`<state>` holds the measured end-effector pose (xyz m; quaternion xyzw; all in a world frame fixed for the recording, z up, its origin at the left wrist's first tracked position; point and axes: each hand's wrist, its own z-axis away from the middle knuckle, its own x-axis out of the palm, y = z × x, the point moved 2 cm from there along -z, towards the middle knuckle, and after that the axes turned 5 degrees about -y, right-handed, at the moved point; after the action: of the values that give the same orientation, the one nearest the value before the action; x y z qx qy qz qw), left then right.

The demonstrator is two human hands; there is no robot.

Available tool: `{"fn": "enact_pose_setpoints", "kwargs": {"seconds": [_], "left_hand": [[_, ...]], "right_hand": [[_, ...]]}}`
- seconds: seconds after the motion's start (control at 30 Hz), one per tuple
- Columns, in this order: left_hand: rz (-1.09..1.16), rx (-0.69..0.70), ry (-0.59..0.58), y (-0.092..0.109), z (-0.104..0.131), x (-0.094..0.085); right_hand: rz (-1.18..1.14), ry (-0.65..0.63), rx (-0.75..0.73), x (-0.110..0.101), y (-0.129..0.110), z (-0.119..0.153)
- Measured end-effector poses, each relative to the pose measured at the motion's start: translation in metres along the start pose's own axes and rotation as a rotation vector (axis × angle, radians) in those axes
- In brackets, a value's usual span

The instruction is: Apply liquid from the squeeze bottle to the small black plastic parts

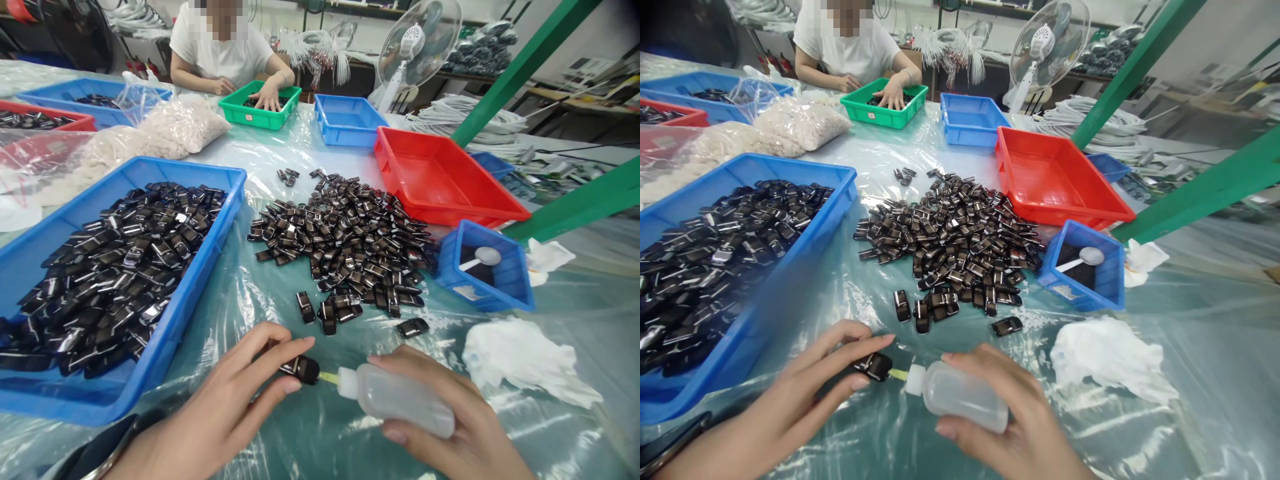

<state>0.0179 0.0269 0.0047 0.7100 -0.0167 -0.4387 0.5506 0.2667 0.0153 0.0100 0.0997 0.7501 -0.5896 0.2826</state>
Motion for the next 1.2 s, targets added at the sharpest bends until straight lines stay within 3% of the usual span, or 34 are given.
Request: {"fn": "enact_pose_setpoints", "kwargs": {"seconds": [0.47, 0.7, 1.2], "left_hand": [[0.017, -0.02, -0.016, 0.0047, 0.0019, -0.0036], [0.02, 0.061, 0.051, 0.0021, -0.0011, -0.0018], [0.07, 0.061, 0.034, 0.0014, 0.0, -0.0021]], "right_hand": [[0.005, -0.008, -0.014, -0.0004, -0.0011, -0.0003], [0.027, -0.022, -0.035, 0.0, 0.0, 0.0008], [0.053, -0.012, 0.058, 0.0012, 0.0024, 0.0056]]}}
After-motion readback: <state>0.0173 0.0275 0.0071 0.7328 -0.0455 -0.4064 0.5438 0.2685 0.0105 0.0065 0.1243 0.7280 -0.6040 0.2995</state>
